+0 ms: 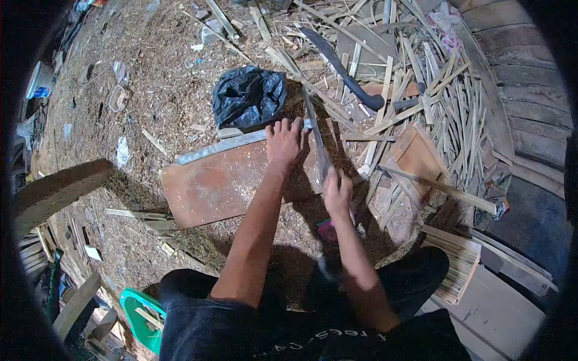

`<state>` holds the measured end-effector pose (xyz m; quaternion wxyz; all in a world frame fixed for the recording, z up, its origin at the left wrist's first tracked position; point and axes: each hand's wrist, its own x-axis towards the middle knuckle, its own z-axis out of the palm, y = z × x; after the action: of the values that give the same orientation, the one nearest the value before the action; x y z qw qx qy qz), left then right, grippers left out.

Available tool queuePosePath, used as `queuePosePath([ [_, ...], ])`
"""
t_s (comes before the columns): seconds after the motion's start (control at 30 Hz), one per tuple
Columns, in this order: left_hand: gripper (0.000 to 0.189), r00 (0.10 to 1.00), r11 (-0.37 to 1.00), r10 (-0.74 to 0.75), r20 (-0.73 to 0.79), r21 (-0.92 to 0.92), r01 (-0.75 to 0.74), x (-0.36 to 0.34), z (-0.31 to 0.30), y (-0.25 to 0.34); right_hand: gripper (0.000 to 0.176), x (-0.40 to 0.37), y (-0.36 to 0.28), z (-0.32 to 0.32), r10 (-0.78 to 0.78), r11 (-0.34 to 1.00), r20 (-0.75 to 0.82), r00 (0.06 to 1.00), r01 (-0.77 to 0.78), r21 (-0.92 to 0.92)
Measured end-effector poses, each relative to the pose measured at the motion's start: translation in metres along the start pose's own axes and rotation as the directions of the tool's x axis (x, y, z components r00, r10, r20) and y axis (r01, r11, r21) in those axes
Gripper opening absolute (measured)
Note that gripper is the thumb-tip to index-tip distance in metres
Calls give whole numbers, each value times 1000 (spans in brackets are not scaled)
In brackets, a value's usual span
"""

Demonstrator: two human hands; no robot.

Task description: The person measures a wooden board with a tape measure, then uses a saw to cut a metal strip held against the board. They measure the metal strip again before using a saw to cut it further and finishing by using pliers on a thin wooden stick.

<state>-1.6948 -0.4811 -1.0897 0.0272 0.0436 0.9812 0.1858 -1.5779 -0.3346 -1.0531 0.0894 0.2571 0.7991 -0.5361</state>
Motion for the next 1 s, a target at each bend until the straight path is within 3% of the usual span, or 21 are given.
queuePosePath([
  [0.03,40,1000,1000,-4,-11,-8,4,-1,1,0,45,12,1,8,-9,996,-36,999,12,89],
  [0.13,39,1000,1000,4,-25,-15,-4,3,-2,1,45,15,9,7,-122,986,-7,993,120,-112],
  [0.23,39,1000,1000,8,-30,-17,-9,0,0,1,45,-28,-2,-12,-50,996,-26,998,52,70],
  [0.37,40,1000,999,1,-24,-40,-2,0,-4,3,51,27,-17,2,-21,999,36,999,22,-34],
  [0.4,40,1000,998,-2,-4,-58,2,0,-9,6,51,34,-21,7,-117,993,4,993,117,1],
  [0.47,40,1000,999,9,-25,-33,-10,1,-6,4,51,14,-8,2,-161,985,-41,986,158,-71],
  [0.53,40,1000,999,2,-13,-37,-3,0,-4,3,50,-20,-1,-18,122,992,122,985,-120,-30],
  [0.6,40,1000,998,-4,25,-59,5,2,-4,2,45,-10,8,-10,-34,999,4,999,34,-11],
  [0.7,40,1000,998,-1,-5,-56,1,2,-3,2,48,26,7,4,-175,966,-87,981,154,-207],
  [0.73,40,1000,999,-1,-21,-54,0,-1,-2,3,49,33,9,10,-206,964,-94,974,186,-188],
  [0.8,40,998,999,10,-61,-49,-13,1,-2,3,48,13,1,-5,-105,983,14,994,106,-147],
  [0.83,40,999,999,4,-32,-50,-5,1,-2,3,56,2,-4,-13,-54,989,69,996,62,-133],
  [0.9,41,1000,999,-12,24,-48,13,2,-4,3,53,-24,-10,-28,46,999,127,991,-42,-34],
  [1.0,41,1000,998,-5,-13,-58,4,1,-9,6,50,21,-5,-4,-29,999,55,998,27,38],
])
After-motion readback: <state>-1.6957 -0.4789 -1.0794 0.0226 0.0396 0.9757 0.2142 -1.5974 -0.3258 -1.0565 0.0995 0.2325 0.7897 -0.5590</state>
